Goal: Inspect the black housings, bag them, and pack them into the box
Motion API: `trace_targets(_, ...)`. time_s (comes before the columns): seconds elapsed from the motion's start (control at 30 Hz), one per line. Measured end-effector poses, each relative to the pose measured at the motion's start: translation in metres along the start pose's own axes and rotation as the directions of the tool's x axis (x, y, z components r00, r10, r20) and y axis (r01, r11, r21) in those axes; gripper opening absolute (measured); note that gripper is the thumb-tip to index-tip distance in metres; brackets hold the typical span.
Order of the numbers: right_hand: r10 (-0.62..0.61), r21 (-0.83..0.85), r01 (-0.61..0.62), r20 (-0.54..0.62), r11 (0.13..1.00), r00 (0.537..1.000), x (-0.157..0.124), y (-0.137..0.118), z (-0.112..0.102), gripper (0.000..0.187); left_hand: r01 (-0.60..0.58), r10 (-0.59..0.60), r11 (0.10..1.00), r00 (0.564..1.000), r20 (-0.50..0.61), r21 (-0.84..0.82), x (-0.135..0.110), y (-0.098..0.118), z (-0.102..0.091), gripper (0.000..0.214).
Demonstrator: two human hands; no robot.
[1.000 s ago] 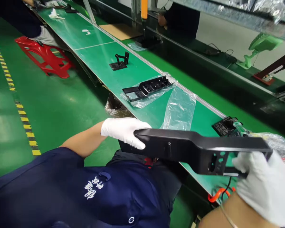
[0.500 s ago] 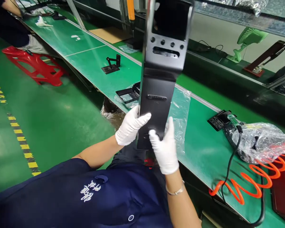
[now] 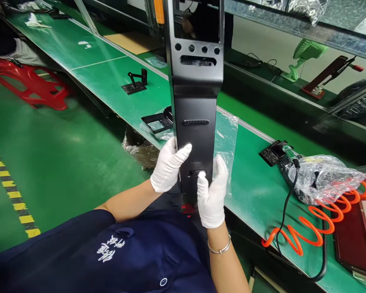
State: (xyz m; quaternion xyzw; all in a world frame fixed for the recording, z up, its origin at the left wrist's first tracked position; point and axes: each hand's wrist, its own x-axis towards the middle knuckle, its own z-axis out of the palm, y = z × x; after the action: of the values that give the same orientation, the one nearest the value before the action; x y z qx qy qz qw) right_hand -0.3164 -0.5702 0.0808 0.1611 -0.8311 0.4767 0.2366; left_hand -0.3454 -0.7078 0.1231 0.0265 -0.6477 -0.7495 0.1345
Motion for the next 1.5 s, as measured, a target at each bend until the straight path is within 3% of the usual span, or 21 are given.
trace_targets(0.07, -0.063, -0.027, 0.061, -0.076, 0.998, 0.995, -0.005, -0.002, -0.001, 0.041, -0.014, 0.015, 1.0, 0.999, -0.043, 0.014, 0.003, -0.001, 0.0, 0.031)
trace_targets(0.17, -0.096, -0.122, 0.089, -0.06, 0.989, 0.994, -0.009, -0.009, 0.001, 0.026, -0.03, 0.031, 1.0, 0.994, -0.105, 0.005, 0.006, -0.002, 0.0, 0.033)
trace_targets(0.37, -0.007, -0.051, 0.004, -0.056, 0.999, 0.998, -0.014, -0.022, 0.012, 0.026, -0.074, 0.059, 0.991, 0.989, -0.136, -0.111, 0.003, -0.004, 0.002, 0.028)
trace_targets(0.57, 0.004, -0.007, -0.004, 0.002, 1.0, 1.0, -0.017, -0.024, 0.014, 0.026, -0.049, 0.028, 0.993, 0.982, -0.187, -0.111, 0.003, -0.007, 0.002, 0.025)
trace_targets(0.7, 0.128, 0.177, -0.123, -0.017, 0.977, 0.992, -0.016, -0.019, 0.009, 0.026, -0.042, -0.014, 0.944, 0.986, -0.166, -0.328, 0.007, -0.004, -0.002, 0.025)
trace_targets(0.83, 0.334, 0.375, -0.278, -0.093, 0.884, 0.938, -0.011, -0.015, 0.001, 0.037, 0.026, -0.113, 0.841, 0.985, -0.129, -0.541, 0.011, 0.005, -0.008, 0.021)
trace_targets(0.97, 0.393, 0.333, -0.361, -0.031, 0.871, 0.919, -0.009, -0.012, -0.005, 0.042, 0.083, -0.172, 0.798, 0.981, -0.093, -0.597, 0.012, 0.011, -0.01, 0.018)
trace_targets(1.07, 0.354, 0.226, -0.337, -0.038, 0.914, 0.935, -0.014, -0.008, -0.008, 0.039, 0.107, -0.194, 0.784, 0.978, -0.078, -0.611, 0.012, 0.012, -0.01, 0.016)
trace_targets(1.13, 0.254, 0.125, -0.246, -0.06, 0.961, 0.965, -0.017, -0.007, -0.01, 0.037, 0.107, -0.193, 0.784, 0.978, -0.077, -0.611, 0.011, 0.012, -0.009, 0.016)
trace_targets(1.2, 0.019, -0.072, -0.024, -0.079, 0.997, 0.997, -0.019, -0.007, -0.012, 0.041, 0.101, -0.177, 0.79, 0.982, -0.067, -0.605, 0.01, 0.013, -0.008, 0.018)
trace_targets(1.3, -0.304, -0.395, 0.292, 0.033, 0.871, 0.952, -0.019, -0.011, -0.012, 0.05, 0.096, -0.141, 0.802, 0.99, -0.03, -0.59, 0.006, 0.015, -0.004, 0.014)
trace_targets(1.37, -0.336, -0.474, 0.34, 0.095, 0.812, 0.937, -0.018, -0.015, -0.01, 0.049, 0.102, -0.135, 0.812, 0.991, -0.014, -0.574, 0.003, 0.017, -0.002, 0.013)
trace_targets(1.5, -0.296, -0.376, 0.317, 0.114, 0.871, 0.948, -0.016, -0.017, -0.004, 0.047, 0.106, -0.147, 0.828, 0.989, -0.03, -0.551, 0.0, 0.018, 0.003, 0.016)
